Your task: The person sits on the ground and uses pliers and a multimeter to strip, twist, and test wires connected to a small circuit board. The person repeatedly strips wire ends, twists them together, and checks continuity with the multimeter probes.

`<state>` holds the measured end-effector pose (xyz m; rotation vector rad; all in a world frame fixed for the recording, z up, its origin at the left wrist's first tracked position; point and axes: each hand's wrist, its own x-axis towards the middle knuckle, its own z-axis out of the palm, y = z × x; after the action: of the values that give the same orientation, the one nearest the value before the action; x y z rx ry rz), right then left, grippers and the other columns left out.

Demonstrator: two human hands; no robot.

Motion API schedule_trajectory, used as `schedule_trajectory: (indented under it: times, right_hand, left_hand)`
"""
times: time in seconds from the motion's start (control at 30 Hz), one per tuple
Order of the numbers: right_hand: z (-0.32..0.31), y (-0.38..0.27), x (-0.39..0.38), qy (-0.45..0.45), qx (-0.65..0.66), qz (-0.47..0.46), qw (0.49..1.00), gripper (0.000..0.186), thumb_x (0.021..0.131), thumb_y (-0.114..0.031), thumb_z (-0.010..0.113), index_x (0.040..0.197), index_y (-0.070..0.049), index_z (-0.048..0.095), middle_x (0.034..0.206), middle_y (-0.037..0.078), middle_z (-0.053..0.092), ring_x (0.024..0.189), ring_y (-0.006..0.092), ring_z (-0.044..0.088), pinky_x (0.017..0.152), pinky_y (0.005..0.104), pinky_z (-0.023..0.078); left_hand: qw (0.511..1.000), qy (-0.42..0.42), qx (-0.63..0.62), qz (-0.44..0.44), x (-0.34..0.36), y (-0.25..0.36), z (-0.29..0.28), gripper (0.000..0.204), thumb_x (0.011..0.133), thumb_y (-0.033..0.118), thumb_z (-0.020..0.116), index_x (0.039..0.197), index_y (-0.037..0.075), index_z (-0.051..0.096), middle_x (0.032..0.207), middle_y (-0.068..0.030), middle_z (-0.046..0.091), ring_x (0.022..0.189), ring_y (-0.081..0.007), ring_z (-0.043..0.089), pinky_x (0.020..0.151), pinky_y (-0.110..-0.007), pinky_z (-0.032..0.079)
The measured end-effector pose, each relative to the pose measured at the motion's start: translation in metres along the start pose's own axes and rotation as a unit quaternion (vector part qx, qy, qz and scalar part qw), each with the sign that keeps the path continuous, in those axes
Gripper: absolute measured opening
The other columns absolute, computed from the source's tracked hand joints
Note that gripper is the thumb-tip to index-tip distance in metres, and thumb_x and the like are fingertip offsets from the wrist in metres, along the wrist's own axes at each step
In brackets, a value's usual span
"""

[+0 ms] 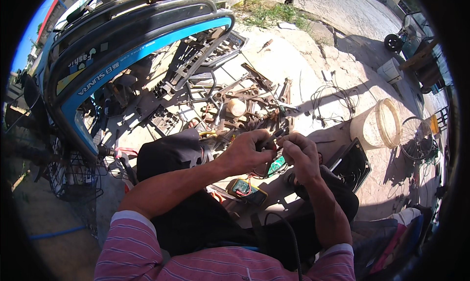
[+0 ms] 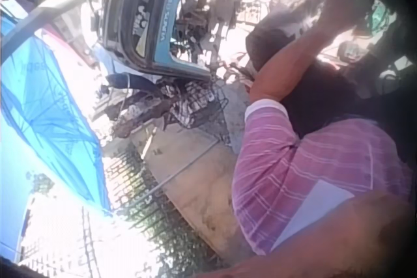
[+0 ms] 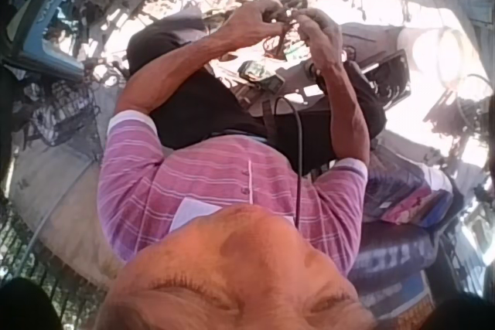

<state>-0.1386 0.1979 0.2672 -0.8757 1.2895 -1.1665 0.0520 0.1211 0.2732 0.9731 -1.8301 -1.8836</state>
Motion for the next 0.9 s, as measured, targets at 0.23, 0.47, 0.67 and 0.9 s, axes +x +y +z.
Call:
schedule_trajectory:
  times: [0.23, 0.47, 0.67, 0.9]
  right_hand:
    - [0.006, 0.000, -0.001, 0.032, -0.055, -0.025, 0.998, 0.013, 0.092, -0.007, 0.060, 0.097, 0.002, 0.069, 0.078, -0.001, 0.063, 0.068, 0.0032, 0.052, 0.061, 0.0213, 0.043]
    - [0.008, -0.004, -0.002, 0.040, -0.069, -0.034, 0.996, 0.013, 0.091, -0.003, 0.060, 0.099, 0.001, 0.069, 0.078, -0.003, 0.061, 0.066, 0.0010, 0.048, 0.058, 0.0192, 0.039]
    - [0.007, -0.001, -0.002, 0.023, -0.100, -0.046, 0.994, 0.013, 0.091, -0.006, 0.062, 0.098, 0.003, 0.068, 0.083, 0.002, 0.067, 0.075, 0.0050, 0.060, 0.067, 0.0224, 0.049]
    - [0.007, 0.006, -0.002, 0.031, -0.179, -0.096, 0.979, 0.016, 0.089, -0.007, 0.064, 0.098, 0.005, 0.067, 0.081, 0.006, 0.066, 0.074, 0.0087, 0.063, 0.065, 0.0252, 0.051]
  left_hand:
    - [1.000, -0.002, -0.006, 0.013, -0.001, 0.001, -0.002, 0.016, 0.088, 0.013, 0.071, 0.098, 0.004, 0.062, 0.076, 0.0031, 0.056, 0.068, -0.0037, 0.049, 0.058, -0.023, 0.041]
    - [0.998, 0.032, -0.045, 0.026, -0.004, 0.011, -0.009, 0.015, 0.089, 0.014, 0.072, 0.097, 0.006, 0.063, 0.072, 0.0065, 0.051, 0.064, -0.0012, 0.043, 0.054, -0.021, 0.035]
    - [0.998, 0.038, 0.001, 0.043, -0.005, 0.018, -0.013, 0.017, 0.088, 0.015, 0.074, 0.099, 0.005, 0.068, 0.071, 0.0070, 0.050, 0.062, -0.0012, 0.041, 0.053, -0.021, 0.034]
    - [0.998, 0.003, 0.040, 0.051, 0.000, 0.003, -0.013, 0.015, 0.089, 0.014, 0.074, 0.098, 0.002, 0.070, 0.077, 0.0026, 0.059, 0.072, -0.0034, 0.052, 0.062, -0.022, 0.043]
